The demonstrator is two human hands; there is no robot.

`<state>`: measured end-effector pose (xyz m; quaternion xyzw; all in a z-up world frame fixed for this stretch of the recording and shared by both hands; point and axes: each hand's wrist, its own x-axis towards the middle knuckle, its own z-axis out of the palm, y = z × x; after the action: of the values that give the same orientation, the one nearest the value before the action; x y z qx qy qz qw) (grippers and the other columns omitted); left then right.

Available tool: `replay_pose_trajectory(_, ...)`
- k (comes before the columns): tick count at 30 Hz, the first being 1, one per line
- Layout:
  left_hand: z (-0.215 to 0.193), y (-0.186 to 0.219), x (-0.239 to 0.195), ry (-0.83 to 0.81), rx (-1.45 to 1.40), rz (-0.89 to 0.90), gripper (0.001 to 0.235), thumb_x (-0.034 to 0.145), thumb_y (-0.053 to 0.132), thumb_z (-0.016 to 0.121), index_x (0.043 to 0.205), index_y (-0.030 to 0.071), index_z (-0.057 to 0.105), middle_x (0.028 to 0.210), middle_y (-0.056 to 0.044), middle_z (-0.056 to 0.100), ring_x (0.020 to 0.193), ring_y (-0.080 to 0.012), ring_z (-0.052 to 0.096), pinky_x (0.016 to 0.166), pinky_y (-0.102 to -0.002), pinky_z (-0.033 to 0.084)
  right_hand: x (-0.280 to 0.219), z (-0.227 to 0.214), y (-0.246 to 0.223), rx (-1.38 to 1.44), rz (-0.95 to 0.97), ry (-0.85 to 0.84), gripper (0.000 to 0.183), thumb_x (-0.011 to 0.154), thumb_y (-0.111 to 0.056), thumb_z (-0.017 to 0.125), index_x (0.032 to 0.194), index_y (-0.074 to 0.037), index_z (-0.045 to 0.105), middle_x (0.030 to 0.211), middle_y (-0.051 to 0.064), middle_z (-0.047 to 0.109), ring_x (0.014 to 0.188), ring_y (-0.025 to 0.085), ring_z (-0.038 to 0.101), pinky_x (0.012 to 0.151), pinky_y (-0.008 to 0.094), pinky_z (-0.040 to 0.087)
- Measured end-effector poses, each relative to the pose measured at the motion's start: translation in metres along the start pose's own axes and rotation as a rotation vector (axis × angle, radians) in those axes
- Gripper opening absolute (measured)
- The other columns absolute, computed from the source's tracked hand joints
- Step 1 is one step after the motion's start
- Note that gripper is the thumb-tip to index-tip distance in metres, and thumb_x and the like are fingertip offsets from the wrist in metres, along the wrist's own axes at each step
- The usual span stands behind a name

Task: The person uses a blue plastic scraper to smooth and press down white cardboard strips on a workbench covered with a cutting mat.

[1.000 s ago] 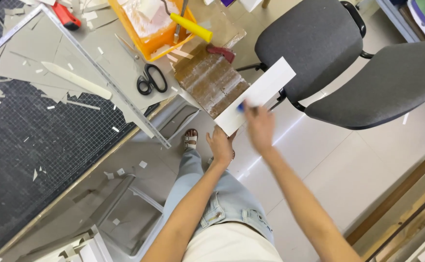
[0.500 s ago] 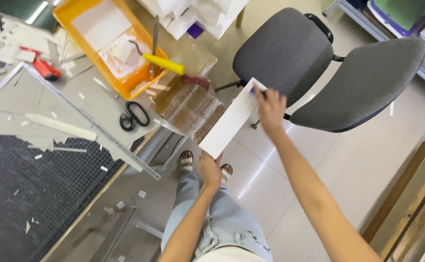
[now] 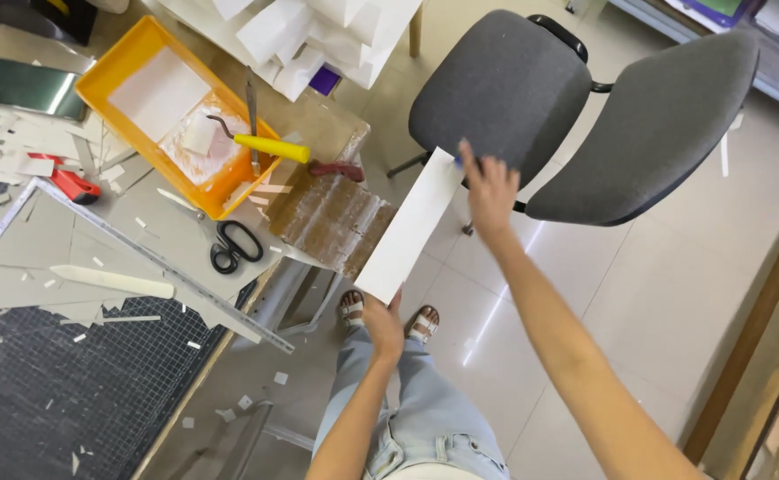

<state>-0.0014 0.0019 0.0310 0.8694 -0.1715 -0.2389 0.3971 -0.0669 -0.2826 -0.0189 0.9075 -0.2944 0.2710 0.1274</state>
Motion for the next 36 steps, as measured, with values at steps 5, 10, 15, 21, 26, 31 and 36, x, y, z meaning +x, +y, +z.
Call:
replay_pose_trajectory(5,0.004,-0.009,0.005,-0.014,0.020,0.052,0.038,0.096,0.018,0.068,0.121,-0.004,0.050,0.109,-0.024,0.065,0.106,-0.0422,0.067,0.087,-0.053,0.056,0.022,-0.062,-0.017,0.683,0.899,0.066,0.064,0.108,-0.017,0.060,0.160,-0.032,0.027,0.136,0.013,0.052,0.137,0.031,0.047,0.117,0.046,0.031)
replay_pose_trajectory(10,-0.029,-0.031,0.002,-0.880,0.489,0.061,0.079,0.087,0.060,0.065,0.122,-0.010,0.057,0.119,-0.034,0.061,0.119,-0.0484,0.057,0.094,-0.057,0.050,-0.074,-0.055,-0.091,1.601,1.539,0.173,0.067,0.089,0.003,0.073,0.142,-0.021,0.039,0.107,0.000,0.065,0.095,0.012,0.066,0.083,0.027,0.060)
replay_pose_trajectory(15,-0.029,0.084,0.025,-0.986,0.558,0.455,0.026,0.092,0.023,0.060,0.102,0.001,0.071,0.088,-0.022,0.073,0.094,-0.0423,0.072,0.074,-0.050,0.057,-0.107,-0.090,-0.159,1.797,1.863,0.238,0.016,0.092,-0.016,0.076,0.102,-0.012,0.063,0.083,0.005,0.066,0.073,0.019,0.068,0.064,0.032,0.061)
replay_pose_trajectory(21,0.007,0.080,0.099,-0.529,1.019,1.143,0.071,0.092,0.008,0.056,0.159,0.011,0.031,0.169,-0.010,0.007,0.156,-0.0282,0.010,0.123,-0.057,0.016,-0.097,-0.115,-0.224,1.864,1.849,0.376,0.021,0.095,-0.010,0.069,0.112,-0.016,0.057,0.082,0.005,0.062,0.069,0.017,0.066,0.065,0.032,0.062)
replay_pose_trajectory(26,-0.006,0.078,0.100,-0.419,0.963,1.179,0.064,0.105,0.022,0.049,0.162,0.010,0.021,0.169,-0.011,0.014,0.156,-0.0239,0.013,0.125,-0.047,0.009,-0.078,-0.138,-0.238,1.496,1.662,0.336,0.027,0.100,-0.015,0.064,0.122,-0.017,0.050,0.090,-0.003,0.059,0.077,0.006,0.062,0.068,0.023,0.061)
replay_pose_trajectory(31,-0.009,0.082,0.100,-0.454,1.009,1.186,0.060,0.110,0.024,0.045,0.160,0.005,0.018,0.168,-0.016,0.012,0.157,-0.0280,0.012,0.127,-0.047,0.012,-0.082,-0.140,-0.243,1.277,1.496,0.215,0.034,0.101,-0.024,0.062,0.130,-0.013,0.047,0.101,0.000,0.057,0.089,0.009,0.057,0.080,0.025,0.052)
replay_pose_trajectory(36,-0.011,0.083,0.101,-0.424,1.092,1.230,0.064,0.111,0.026,0.045,0.160,0.001,0.011,0.167,-0.018,0.008,0.157,-0.0288,0.010,0.130,-0.045,0.017,-0.069,-0.149,-0.246,1.265,1.473,0.262,0.039,0.100,-0.026,0.058,0.132,-0.009,0.044,0.115,0.004,0.054,0.102,0.013,0.053,0.093,0.027,0.046)
